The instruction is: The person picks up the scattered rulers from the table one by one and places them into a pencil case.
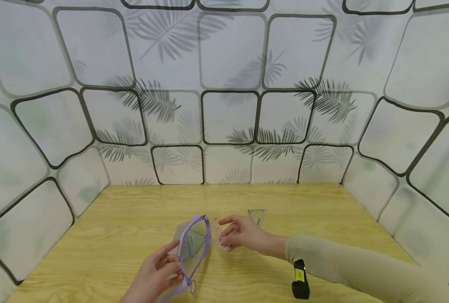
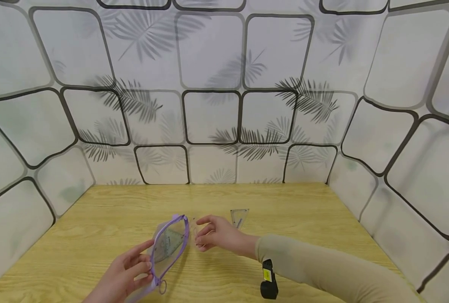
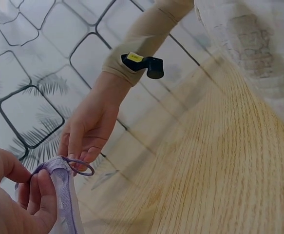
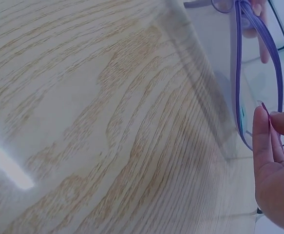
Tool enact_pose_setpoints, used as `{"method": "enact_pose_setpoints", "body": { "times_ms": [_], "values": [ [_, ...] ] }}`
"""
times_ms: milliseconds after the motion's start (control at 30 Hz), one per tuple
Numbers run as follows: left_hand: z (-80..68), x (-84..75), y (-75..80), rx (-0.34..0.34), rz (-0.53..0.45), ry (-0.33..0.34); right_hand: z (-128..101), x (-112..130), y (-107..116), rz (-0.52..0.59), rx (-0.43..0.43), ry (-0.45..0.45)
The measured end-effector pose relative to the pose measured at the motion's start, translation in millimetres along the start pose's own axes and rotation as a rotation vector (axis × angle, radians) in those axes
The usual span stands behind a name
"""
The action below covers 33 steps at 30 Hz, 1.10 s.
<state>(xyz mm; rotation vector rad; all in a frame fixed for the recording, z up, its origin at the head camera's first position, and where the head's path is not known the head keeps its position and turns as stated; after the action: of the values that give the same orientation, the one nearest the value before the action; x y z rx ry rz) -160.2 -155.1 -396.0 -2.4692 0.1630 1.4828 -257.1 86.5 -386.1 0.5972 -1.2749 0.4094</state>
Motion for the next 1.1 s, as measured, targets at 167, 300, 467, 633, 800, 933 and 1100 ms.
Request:
{"method": "enact_pose_setpoints", "body": {
  "times_ms": [167, 300, 467, 633, 800, 933, 1100],
  "values": [
    [1.3, 0.6, -1.3, -0.018, -0.011, 0.007, 4, 1, -5, 0.023, 0.009, -0.032],
    [2.3, 0.4, -1.6, -0.026, -0.019, 0.013, 7, 1, -8, 0.032, 0.018, -0.052],
    [2.3, -1.1, -1.8, -0.026, -0.014, 0.013, 11, 1, -12, 0.042, 0.027, -0.071],
    [1.9, -2.2, -2.3, -0.042, -0.006, 0.015, 15, 3, -18, 0.032, 0.025, -0.072],
    [2.1, -2.1, -3.0, -0.055, -0.002, 0.019, 19, 3, -22, 0.035, 0.020, -0.073],
    [2.6, -1.7, -3.3, -0.050, 0.001, 0.020, 22, 2, -22, 0.040, 0.030, -0.069],
    [2.0, -1.8, -3.7, -0.040, 0.012, 0.012, 23, 4, -22, 0.045, 0.036, -0.063]
  ]
}}
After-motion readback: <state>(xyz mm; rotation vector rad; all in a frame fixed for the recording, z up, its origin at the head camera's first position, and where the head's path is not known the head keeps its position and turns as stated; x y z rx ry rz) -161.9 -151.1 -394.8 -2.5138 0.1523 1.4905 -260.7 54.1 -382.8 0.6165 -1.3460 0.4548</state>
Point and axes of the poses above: each hand's wrist, its own z-axis towards the middle knuckle, its own y-axis out of the back of the hand, x = y × z, the point moved 3 cm from there along z, towards the middle knuckle, and after that the axes turned 14 degrees about y, right-handed, at the moved point
